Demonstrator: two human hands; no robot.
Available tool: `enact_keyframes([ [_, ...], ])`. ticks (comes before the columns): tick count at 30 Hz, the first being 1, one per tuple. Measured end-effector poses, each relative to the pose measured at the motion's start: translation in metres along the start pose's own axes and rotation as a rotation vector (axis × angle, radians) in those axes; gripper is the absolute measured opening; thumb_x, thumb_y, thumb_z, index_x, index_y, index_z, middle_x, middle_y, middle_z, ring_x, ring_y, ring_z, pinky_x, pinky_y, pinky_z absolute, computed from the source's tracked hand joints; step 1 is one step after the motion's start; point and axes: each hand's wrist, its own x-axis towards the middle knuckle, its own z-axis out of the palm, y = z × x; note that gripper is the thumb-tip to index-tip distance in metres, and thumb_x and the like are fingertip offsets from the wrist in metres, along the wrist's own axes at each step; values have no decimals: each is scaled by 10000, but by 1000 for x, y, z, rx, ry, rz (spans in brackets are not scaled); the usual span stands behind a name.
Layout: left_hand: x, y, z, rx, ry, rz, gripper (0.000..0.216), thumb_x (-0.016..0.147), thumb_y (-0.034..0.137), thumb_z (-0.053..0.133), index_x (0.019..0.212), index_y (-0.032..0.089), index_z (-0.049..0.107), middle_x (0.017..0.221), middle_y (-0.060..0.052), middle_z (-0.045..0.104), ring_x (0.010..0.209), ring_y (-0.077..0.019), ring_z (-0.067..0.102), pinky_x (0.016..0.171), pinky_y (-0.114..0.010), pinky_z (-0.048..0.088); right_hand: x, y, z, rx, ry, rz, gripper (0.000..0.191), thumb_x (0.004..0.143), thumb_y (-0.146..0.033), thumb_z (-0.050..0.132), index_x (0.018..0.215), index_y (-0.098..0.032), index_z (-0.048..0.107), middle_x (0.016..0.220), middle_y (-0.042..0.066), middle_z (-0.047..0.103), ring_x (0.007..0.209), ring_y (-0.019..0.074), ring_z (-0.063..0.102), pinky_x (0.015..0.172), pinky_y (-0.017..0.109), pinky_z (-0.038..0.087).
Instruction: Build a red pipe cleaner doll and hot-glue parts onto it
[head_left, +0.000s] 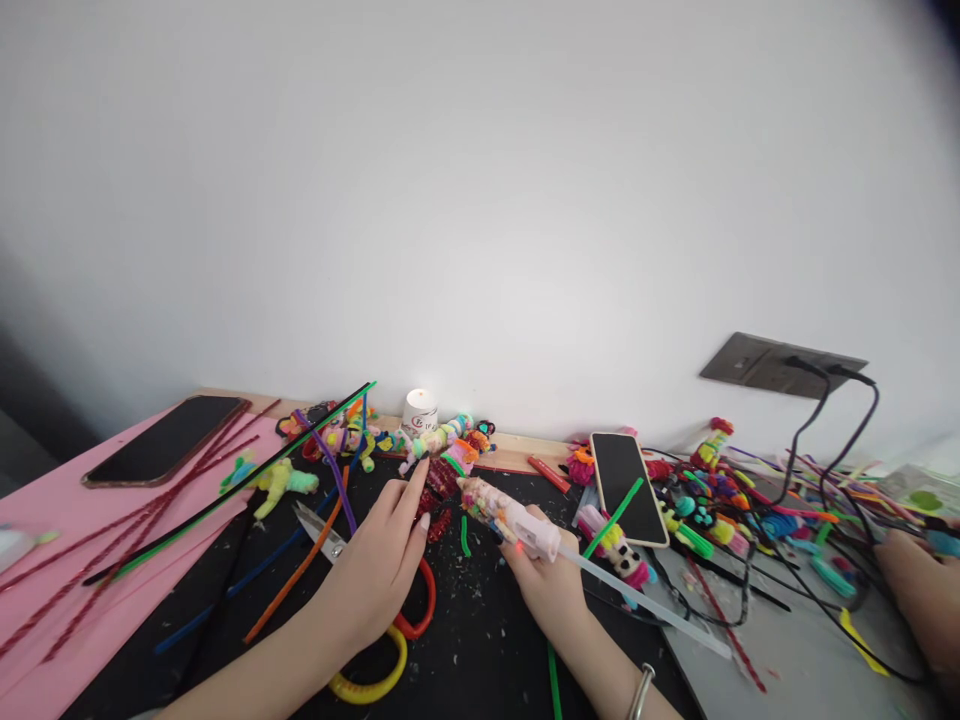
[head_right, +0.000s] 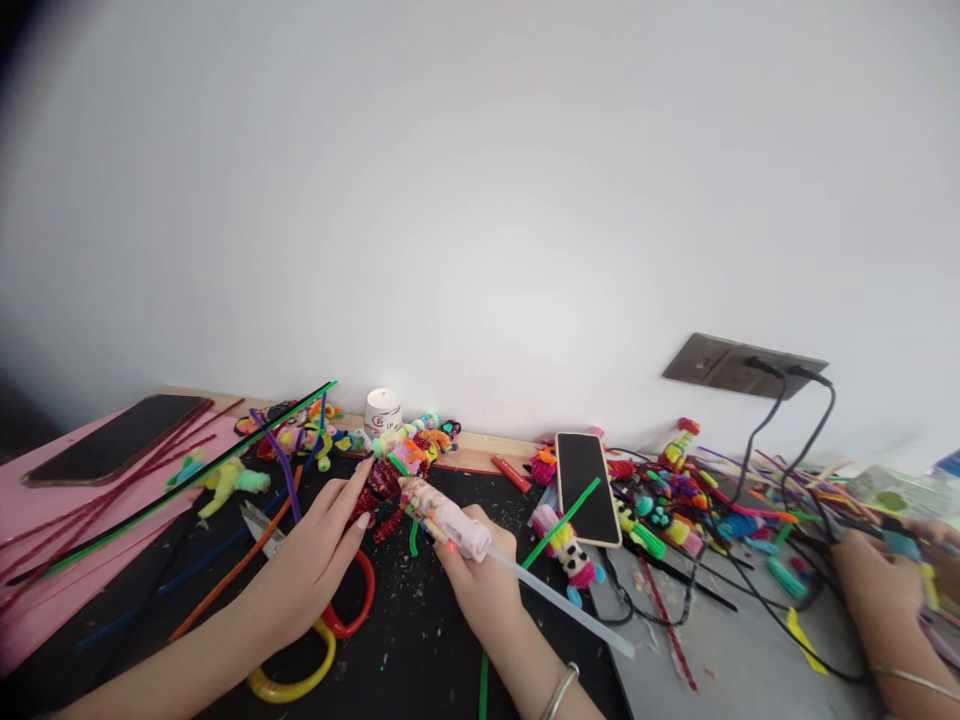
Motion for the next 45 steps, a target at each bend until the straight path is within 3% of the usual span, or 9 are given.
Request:
enact_keyframes([
  [8, 1, 0, 1, -5, 6, 0, 572, 946, 252, 307, 1490, 275, 133, 1160, -104, 520, 1051, -247, 561, 895, -377, 480, -1, 0, 1, 25, -80, 45, 95, 753, -217, 552, 671, -202, 506, 563, -27, 517, 488, 129, 470, 471, 234, 373],
  [13, 1, 0, 1, 7, -11, -20, 559, 953, 259, 290, 1489, 266, 133, 1131, -105, 522, 1019, -242, 574, 879, -380, 489, 0, -3, 1, -21, -53, -3, 171, 734, -210, 564, 611, -218, 444, 513, -52, 471, 446, 111, 426, 438, 221, 340],
  [24, 0, 0, 1, 7, -27, -14, 560, 954, 262, 283, 1489, 269, 117, 1166, -107, 502, 1052, -247, 558, 896, -386, 479, -3, 8, 3, 5, -21, 21, 114, 746, -218, 563, 652, -208, 497, 548, -22, 528, 477, 131, 469, 459, 235, 387],
  [31, 0, 1, 1, 4, -47, -29, 542, 959, 275, 271, 1484, 267, 135, 1135, -95, 501, 1048, -242, 546, 923, -402, 456, 0, 4, 2, -19, 29, 5, 160, 747, -226, 544, 621, -214, 446, 522, -48, 450, 452, 112, 422, 429, 216, 351],
  [45, 1, -1, 2, -41, -18, -28, 565, 958, 285, 281, 1493, 282, 99, 1158, -105, 501, 1070, -253, 540, 944, -419, 447, -2, 2, 3, -61, -63, -6, 170, 754, -215, 551, 637, -219, 428, 539, -45, 480, 470, 116, 438, 456, 225, 336],
])
